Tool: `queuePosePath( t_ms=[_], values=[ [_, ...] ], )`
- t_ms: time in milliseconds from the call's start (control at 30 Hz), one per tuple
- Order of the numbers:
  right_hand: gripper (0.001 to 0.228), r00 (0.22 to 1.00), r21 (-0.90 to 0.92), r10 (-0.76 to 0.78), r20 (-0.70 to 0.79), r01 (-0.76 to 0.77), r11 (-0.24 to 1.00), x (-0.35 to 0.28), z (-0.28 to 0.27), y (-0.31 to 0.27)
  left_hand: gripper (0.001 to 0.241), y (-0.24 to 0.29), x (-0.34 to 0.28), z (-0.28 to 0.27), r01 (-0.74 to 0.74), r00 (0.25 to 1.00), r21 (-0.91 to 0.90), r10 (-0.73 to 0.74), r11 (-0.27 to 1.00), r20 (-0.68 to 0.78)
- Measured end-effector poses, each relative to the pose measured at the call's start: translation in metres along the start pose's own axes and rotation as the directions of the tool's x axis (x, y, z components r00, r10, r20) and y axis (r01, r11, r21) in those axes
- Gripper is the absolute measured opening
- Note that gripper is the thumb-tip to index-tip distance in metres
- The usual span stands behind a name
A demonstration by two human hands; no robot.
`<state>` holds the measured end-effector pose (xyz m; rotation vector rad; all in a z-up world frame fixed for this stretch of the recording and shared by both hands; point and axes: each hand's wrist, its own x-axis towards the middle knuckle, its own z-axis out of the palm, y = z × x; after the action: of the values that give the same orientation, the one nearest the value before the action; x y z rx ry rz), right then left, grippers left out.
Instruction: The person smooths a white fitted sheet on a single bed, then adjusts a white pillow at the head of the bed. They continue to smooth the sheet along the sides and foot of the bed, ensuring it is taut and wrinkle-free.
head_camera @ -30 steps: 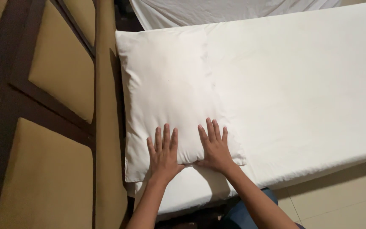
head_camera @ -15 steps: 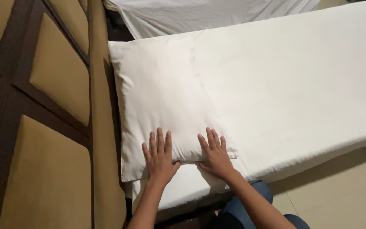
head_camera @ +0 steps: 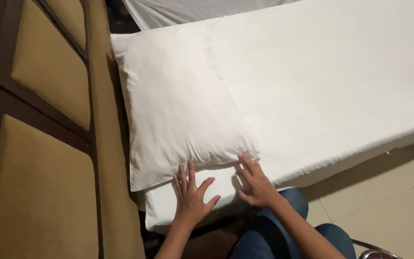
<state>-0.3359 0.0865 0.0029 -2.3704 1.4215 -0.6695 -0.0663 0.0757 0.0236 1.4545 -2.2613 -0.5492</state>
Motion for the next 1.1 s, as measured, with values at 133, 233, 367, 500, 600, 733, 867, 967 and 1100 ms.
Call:
queuePosePath(
  t_ms=[133,233,367,500,600,733,867,967,1100],
  values=[
    [0.067,0.992,-0.002,0.02,0.123,-0.02,1.0,-0.016,-0.005,0.007,0.058,0.003,-0.005,0.0,-0.031,0.999,-0.057,0.028,0.998,-0.043],
    [0.043,0.999,-0.045,0.015,0.041,-0.013,0.999,-0.025,0.002,0.009,0.06,0.003,-0.009,0.01,0.01,0.998,0.002,-0.01,1.0,0.069],
    [0.024,0.998,-0.088,-0.017,-0.054,0.012,0.996,-0.034,0.006,0.008,0.058,0.014,-0.009,0.026,0.0,0.998,0.083,-0.005,0.997,0.06],
    [0.028,0.999,-0.01,0.016,-0.037,-0.016,1.0,-0.041,-0.007,0.009,0.063,0.037,0.005,0.036,0.02,0.983,0.146,-0.046,0.989,0.177],
    [0.034,0.994,-0.005,0.038,-0.102,-0.039,0.999,-0.048,-0.03,0.031,0.059,0.054,0.02,0.05,-0.028,0.989,0.138,0.007,0.99,0.149],
    [0.044,0.98,-0.078,0.126,-0.156,-0.139,0.987,-0.063,-0.058,0.07,0.054,0.079,0.045,0.082,-0.097,0.98,0.098,0.078,0.99,0.181],
    [0.044,0.973,-0.142,0.106,-0.204,-0.136,0.981,-0.071,-0.093,0.091,0.053,0.119,0.074,0.097,-0.206,0.954,0.053,0.189,0.977,0.232],
    [0.039,0.963,-0.148,0.213,-0.166,-0.238,0.96,-0.08,-0.104,0.104,0.047,0.134,0.083,0.113,-0.262,0.937,0.024,0.249,0.965,0.246],
    [0.02,0.963,-0.137,0.239,-0.128,-0.256,0.957,-0.091,-0.1,0.132,0.026,0.138,0.084,0.12,-0.34,0.929,0.075,0.323,0.937,0.178]
  ],
)
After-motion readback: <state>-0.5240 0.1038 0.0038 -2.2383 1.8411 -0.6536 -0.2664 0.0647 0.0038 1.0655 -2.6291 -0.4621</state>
